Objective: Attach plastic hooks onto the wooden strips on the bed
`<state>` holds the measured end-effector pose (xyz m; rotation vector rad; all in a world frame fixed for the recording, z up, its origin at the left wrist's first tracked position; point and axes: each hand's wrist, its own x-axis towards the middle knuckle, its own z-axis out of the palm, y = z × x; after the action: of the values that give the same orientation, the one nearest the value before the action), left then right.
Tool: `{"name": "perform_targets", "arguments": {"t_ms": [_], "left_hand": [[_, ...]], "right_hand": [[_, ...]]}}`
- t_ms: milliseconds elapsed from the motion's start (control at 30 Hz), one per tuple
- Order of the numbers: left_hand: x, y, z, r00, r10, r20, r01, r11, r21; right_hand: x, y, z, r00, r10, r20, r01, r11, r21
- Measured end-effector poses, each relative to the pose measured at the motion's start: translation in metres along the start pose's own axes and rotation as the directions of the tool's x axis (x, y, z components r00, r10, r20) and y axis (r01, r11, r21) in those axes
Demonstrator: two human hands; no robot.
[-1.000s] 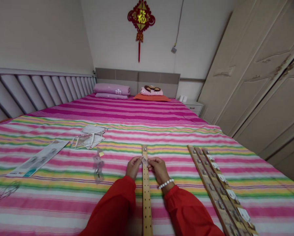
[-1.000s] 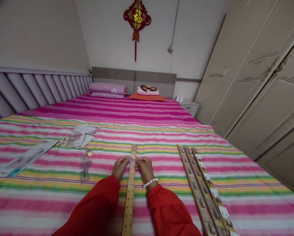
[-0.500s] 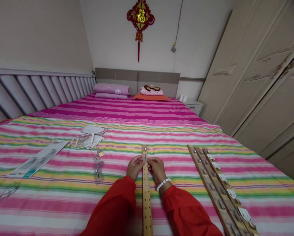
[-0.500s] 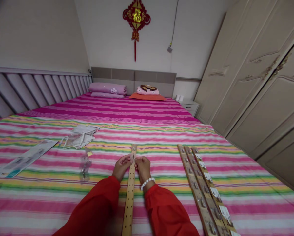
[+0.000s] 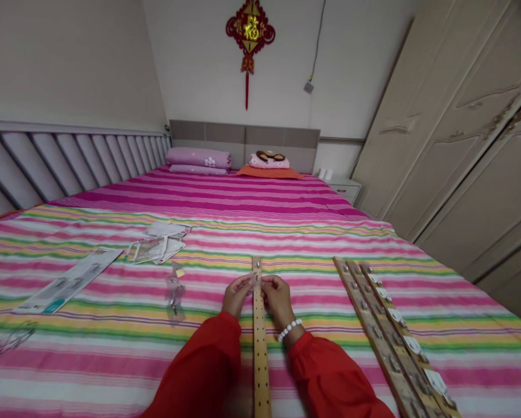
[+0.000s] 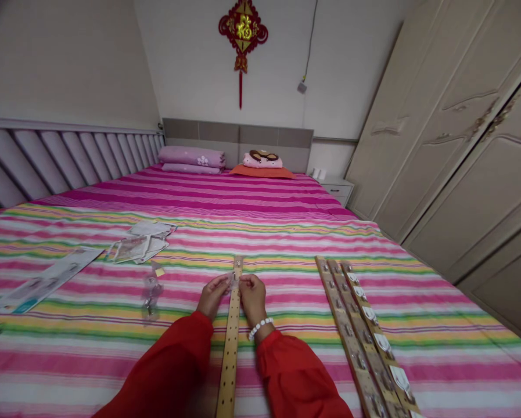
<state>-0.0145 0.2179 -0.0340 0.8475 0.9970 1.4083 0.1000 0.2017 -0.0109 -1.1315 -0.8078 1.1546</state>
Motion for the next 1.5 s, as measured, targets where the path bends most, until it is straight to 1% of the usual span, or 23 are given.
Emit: {"name": "perform_targets", "arguments": {"t_ms": [133,367,600,767,900,1167,1333,1500], "left_hand": [[0.001,-0.001,-0.001,1.000,-0.015,0.022,0.016,0.998,-0.056],[-0.003,0.007,0.002,0.998,-0.053,0.030,0.057,0.988,-0.143],[0.000,0.003,0.002,0.998,-0.055,0.027,0.059,0.980,-0.189],[0.000,0.003,0.002,0.999,-0.030,0.022,0.034,0.980,-0.197],[0.000,0.003,0.001,0.999,-0.042,0.026,0.046,0.985,-0.166],[0.000,0.003,0.000,0.998,-0.039,0.052,0.048,0.984,-0.174],[-0.001,0.003,0.001,0.999,-0.024,0.049,0.032,0.985,-0.171],[-0.001,0.004,0.001,0.999,-0.030,0.032,0.035,0.983,-0.180]], "right_hand": [[0.001,0.002,0.001,0.999,-0.047,0.020,0.048,0.998,-0.028],[0.003,0.006,0.002,0.988,-0.144,0.055,0.149,0.983,-0.108],[0.003,0.010,0.001,0.986,-0.157,0.062,0.166,0.973,-0.163],[-0.004,0.001,0.003,0.990,-0.092,0.107,0.100,0.993,-0.065],[-0.009,-0.006,0.004,0.988,-0.050,0.146,0.052,0.999,-0.004],[-0.009,-0.009,0.003,0.975,0.068,0.213,-0.100,0.984,0.147],[-0.010,-0.011,-0.001,0.964,0.113,0.241,-0.160,0.969,0.187],[-0.012,-0.016,-0.002,0.952,0.140,0.271,-0.188,0.970,0.157]]}}
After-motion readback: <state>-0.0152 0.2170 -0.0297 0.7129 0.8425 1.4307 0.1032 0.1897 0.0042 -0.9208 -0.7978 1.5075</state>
